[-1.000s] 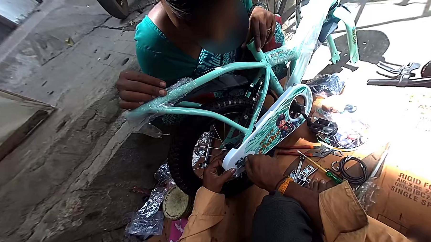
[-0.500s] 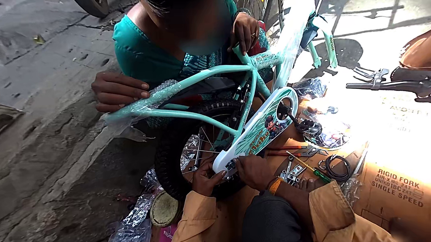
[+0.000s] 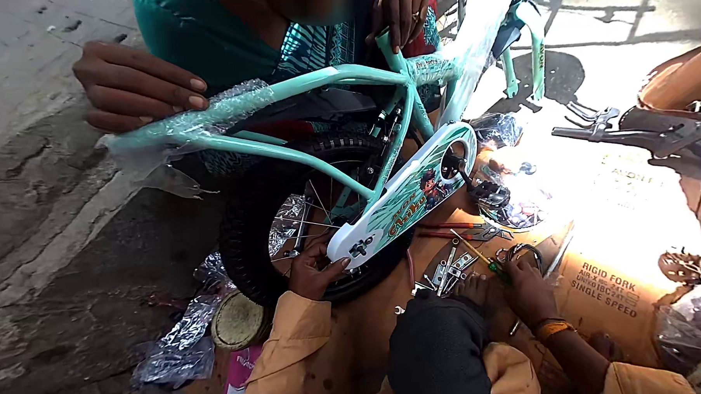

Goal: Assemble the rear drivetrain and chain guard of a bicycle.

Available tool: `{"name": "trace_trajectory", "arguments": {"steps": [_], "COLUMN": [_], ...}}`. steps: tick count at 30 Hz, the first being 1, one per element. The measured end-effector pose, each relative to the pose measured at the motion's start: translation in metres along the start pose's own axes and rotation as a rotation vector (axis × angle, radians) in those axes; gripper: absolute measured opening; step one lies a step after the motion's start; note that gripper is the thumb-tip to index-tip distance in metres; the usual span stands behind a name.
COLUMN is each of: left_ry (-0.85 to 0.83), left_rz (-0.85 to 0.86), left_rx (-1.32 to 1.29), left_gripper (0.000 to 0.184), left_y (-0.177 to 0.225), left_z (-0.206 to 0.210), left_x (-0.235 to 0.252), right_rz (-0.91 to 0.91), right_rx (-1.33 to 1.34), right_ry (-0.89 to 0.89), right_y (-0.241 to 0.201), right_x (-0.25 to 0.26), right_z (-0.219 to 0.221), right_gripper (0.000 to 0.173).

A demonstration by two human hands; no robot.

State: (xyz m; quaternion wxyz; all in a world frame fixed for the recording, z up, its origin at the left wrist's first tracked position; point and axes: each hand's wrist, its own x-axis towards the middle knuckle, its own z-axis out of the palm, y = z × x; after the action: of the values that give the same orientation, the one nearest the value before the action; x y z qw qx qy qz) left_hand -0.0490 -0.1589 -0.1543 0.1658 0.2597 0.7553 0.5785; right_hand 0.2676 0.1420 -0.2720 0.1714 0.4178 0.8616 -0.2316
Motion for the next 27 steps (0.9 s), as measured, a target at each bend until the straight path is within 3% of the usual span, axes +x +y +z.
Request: {"name": "trace_trajectory", "arguments": {"steps": [7, 11, 14, 16, 21, 27], "left_ry": [0.024, 0.013, 0.011, 0.008, 0.006, 0.008], "left_rz": [0.010, -0.010, -0.004, 0.015, -0.011, -0.004], "left_rx": [-0.027, -0.027, -0.034, -0.021, -0.032, -0.039], "left_gripper": [0.023, 0.021, 0.022, 0.024, 0.023, 0.025], "left_y": [-0.001, 0.001, -0.002, -0.004, 0.000, -0.003], "left_z": [0.001, 0.000, 0.000, 0.000, 0.000, 0.001], "left_x": [-0.002, -0.003, -0.001, -0.001, -0.002, 0.000], "right_rz": [-0.048, -0.166, -0.335, -0.449, -0.631, -0.623], "right_rx": [-0.013, 0.286, 0.562, 0.600, 0.501, 0.371], "right_ry": [-0.059, -0.205, -0.054, 0.102, 0.347, 0.436], "right_y": [-0.006, -0.036, -0.059, -0.078, -0.116, -0.138], "right_x": [-0.011, -0.042, -0.072, -0.089, -0.112, -0.116], "right_z": [-0.013, -0.061, -0.073, -0.072, -0.066, -0.063], "right_gripper": [0.038, 0.042, 0.054, 0.052, 0.037, 0.038]}}
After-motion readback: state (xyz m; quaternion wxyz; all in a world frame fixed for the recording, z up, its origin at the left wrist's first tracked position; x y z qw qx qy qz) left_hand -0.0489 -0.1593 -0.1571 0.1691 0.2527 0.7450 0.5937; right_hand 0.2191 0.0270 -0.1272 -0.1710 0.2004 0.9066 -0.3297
